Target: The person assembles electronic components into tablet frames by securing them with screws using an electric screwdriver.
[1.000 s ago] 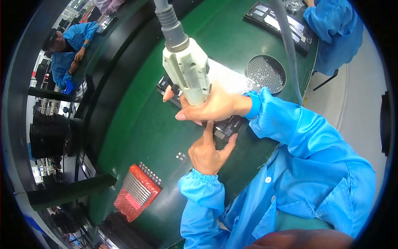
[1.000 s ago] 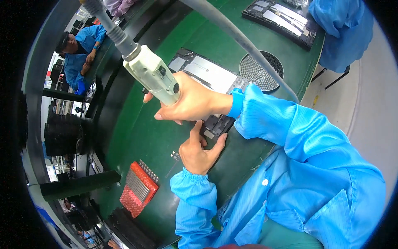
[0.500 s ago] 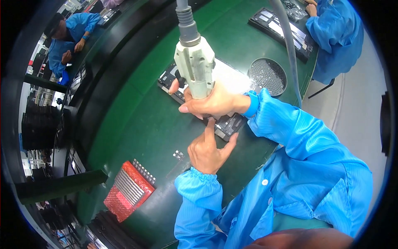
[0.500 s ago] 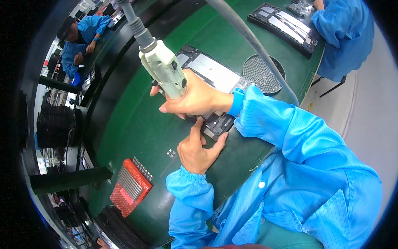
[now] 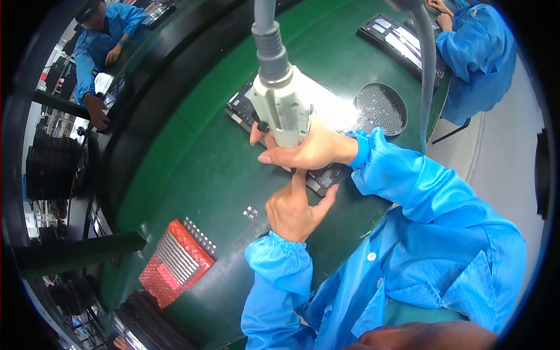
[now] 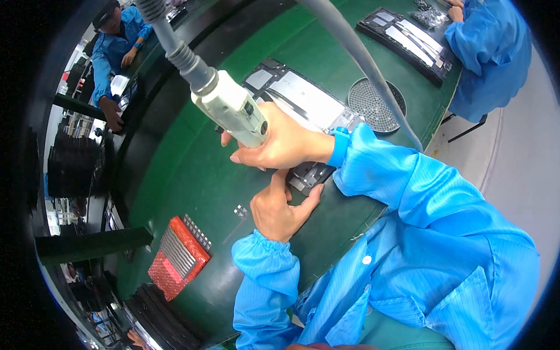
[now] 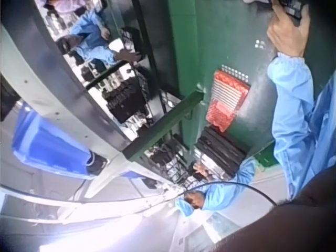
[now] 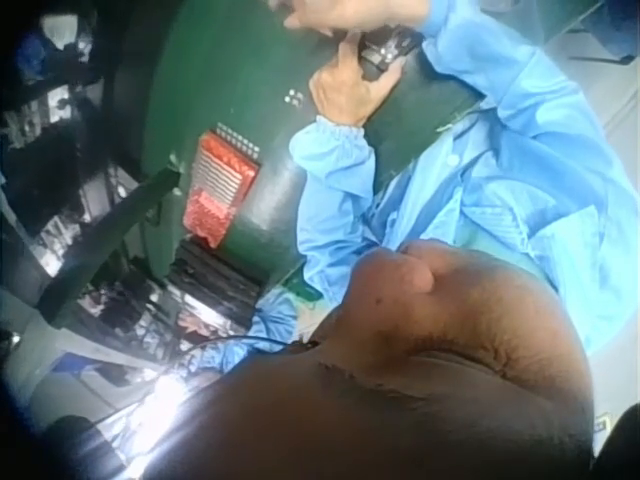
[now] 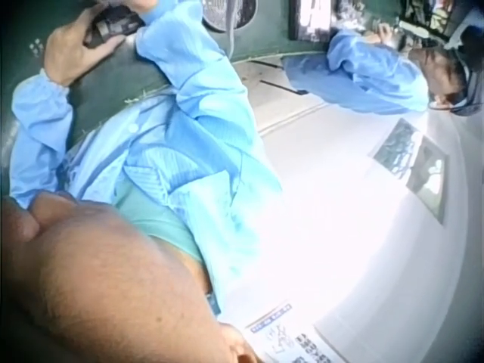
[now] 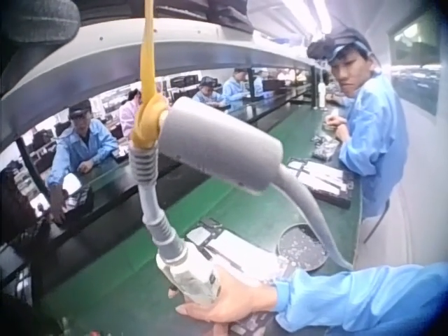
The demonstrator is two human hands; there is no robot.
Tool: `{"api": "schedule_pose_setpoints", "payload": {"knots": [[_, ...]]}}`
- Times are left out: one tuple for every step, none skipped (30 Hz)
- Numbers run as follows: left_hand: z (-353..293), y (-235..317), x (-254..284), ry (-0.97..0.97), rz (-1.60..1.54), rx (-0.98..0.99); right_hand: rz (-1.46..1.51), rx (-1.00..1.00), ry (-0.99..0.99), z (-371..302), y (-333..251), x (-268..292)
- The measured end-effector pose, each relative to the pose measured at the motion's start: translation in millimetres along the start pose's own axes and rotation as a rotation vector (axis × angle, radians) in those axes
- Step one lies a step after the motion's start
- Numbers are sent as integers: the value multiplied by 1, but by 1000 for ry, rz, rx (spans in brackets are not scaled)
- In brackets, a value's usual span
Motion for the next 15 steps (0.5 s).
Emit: {"api": "schedule_pose_setpoints", "payload": {"knots": [[1, 1, 2, 2, -1, 0, 2, 12, 4, -1, 0, 1], [2, 1, -1, -61, 5, 19, 4, 24, 8, -1, -1, 2], [3, 0, -6, -124, 12, 37, 2, 24, 8, -1, -1, 2], [2, -1, -7, -124, 13, 38, 12, 10, 31, -2, 2, 4], [1, -1, -5, -69, -3, 22, 22, -4, 56, -3, 4, 5], [0, 0, -1, -14, -20, 4, 23, -2, 57, -3, 5, 5], [0, 0, -1, -16, -18, -3, 28, 12, 53, -3, 3, 5], [1, 1, -1, -17, -15, -6, 32, 28, 51, -4, 0, 5], [1, 2, -1, -18, -12, -11, 33, 36, 58, -5, 0, 6], [1, 3, -1, -19, -9, -23, 54, 47, 62, -4, 0, 6], [0, 2, -2, -21, -7, -14, 76, 59, 66, -4, -1, 6], [0, 1, -1, -23, -5, -6, 76, 71, 73, -4, -5, 7], [-1, 3, 0, -26, -1, -17, 116, 58, 91, -4, -6, 10], [-2, 2, -2, -56, 21, -5, 157, 45, 109, -5, -7, 13], [-3, 1, -3, -86, 43, 8, 94, 60, 145, -6, -14, 20]]}}
Point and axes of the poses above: each hand's wrist, its own z-axis towards the middle knuckle, its own x-axis out of the back of the hand, y = z × x, the point moved 10 cm from there along z, towards the middle knuckle, and after that the axes turned 10 degrees about z, right-handed, at the moved point
